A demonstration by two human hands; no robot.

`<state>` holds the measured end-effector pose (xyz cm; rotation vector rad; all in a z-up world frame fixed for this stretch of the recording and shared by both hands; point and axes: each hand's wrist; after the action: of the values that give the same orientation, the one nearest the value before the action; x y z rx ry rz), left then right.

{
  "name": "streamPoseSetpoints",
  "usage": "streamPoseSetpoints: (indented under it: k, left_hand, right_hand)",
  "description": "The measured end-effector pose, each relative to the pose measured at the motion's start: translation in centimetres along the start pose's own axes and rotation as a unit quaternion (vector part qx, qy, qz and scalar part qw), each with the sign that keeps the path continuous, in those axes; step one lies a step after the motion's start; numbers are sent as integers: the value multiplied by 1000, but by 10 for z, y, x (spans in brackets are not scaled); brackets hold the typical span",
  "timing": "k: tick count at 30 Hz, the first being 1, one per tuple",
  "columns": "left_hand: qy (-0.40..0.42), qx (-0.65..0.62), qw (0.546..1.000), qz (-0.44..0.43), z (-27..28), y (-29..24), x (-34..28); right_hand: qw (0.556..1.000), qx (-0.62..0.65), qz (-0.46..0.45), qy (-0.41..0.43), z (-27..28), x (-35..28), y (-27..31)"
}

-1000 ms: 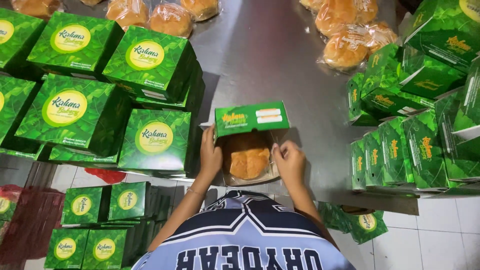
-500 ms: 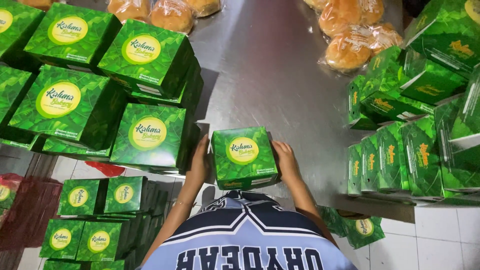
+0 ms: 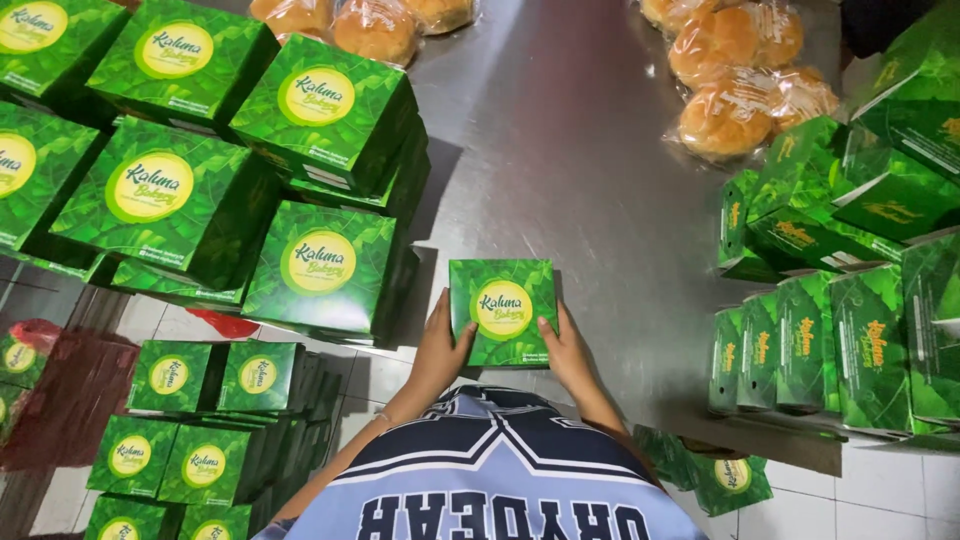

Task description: Packing individually wrapped buns into green cardboard boxes and stacking them.

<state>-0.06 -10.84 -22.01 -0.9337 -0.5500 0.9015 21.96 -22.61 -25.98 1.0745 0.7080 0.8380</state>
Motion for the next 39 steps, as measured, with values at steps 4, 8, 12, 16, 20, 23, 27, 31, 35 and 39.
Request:
streamPoseSetpoints:
  k: [4,8,12,16,20,23,27,31,35,39]
  left_hand:
    - [-8,3,1000,26,-3,-4,0]
    - [38,-31,998,40,24,-29,6]
    - [4,28,991,-128,83,-85,13]
    - [-54,64,969,-233,167,-132,13]
    - [-77,34,985,-153,237,-111,9]
    - [-153,64,985,-57,266,-75,13]
    - [-278,264,919,-89,279,-29,21]
    - [-305,252,916,-65,287,-18,21]
    - [-300,287,908,-63,291,-34,18]
    - [-286,138,935,-159,282,-66,14]
  right_hand:
    - [994,-72,-71,-30,-5,2,-5]
    - [998,-14,-34,-58,-7,-4,5]
    - [965,245,-57,-70,-12,-14,86]
    - [926,376,-34,-14,-31,-15,159]
    - [943,329,22,49,-79,-4,191]
    - [975,150,-103,127,-121,7,202]
    - [961,-71,223,147,-168,8,218]
    - [951,-192,216,112,-169,5,240]
    - [955,-90,229,166,-130,7,238]
    - [970,-130,107,176,-69,-12,241]
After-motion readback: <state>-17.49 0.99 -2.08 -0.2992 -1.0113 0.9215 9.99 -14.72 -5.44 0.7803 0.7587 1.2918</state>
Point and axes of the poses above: each hand's wrist, its own x-axis towards the middle knuckle, its own z-axis out of the back of the hand, y = z × x
